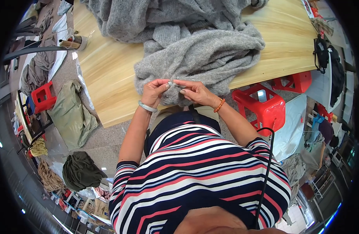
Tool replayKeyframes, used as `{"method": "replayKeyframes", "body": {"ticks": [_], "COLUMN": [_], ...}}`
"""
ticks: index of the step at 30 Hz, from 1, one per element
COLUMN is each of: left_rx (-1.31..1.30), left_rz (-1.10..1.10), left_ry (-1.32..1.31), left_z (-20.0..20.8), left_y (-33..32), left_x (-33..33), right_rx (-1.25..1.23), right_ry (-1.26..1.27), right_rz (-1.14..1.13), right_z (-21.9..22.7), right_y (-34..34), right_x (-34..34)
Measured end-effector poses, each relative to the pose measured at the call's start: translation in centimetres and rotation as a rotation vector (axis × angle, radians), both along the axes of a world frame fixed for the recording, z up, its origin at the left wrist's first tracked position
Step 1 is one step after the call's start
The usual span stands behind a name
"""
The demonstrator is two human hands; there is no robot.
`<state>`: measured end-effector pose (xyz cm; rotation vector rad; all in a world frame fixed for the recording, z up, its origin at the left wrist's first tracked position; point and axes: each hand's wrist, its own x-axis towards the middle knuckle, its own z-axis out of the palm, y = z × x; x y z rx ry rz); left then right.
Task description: Trimming loose threads from a grey fleece garment using thread snips.
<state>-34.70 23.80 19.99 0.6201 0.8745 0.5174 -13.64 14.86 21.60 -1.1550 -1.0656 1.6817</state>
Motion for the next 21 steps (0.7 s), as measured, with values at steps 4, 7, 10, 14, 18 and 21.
{"method": "replayKeyframes", "body": {"ticks": [4, 7, 10, 14, 18, 21], "left_rx": [-0.049, 0.115, 0.229, 0.217, 0.206, 0.179], "left_rz": [-0.015, -0.102, -0.127, -0.129, -0.136, -0.111], "left_ry": [-0.051, 0.028, 0.090, 0.036, 0.019, -0.016], "left_z": [0.5, 1.0, 1.7, 1.6, 1.6, 1.6], "left_y": [0.6, 1.1, 1.4, 2.0, 2.5, 2.6], "left_x": [0.2, 0.4, 0.9, 0.7, 0.6, 0.5], "right_rx": [-0.413, -0.516, -0.500, -0.497, -0.428, -0.228], "right_ry": [0.447, 0.643, 0.629, 0.573, 0.460, 0.232], "right_rz": [0.035, 0.021, 0.026, 0.049, 0.056, 0.079], "right_z": [0.8, 0.3, 0.3, 0.9, 1.5, 2.1], "right_y": [0.1, 0.1, 0.3, 0.8, 1.2, 1.7], "right_x": [1.3, 1.8, 2.0, 2.3, 2.0, 1.6]}}
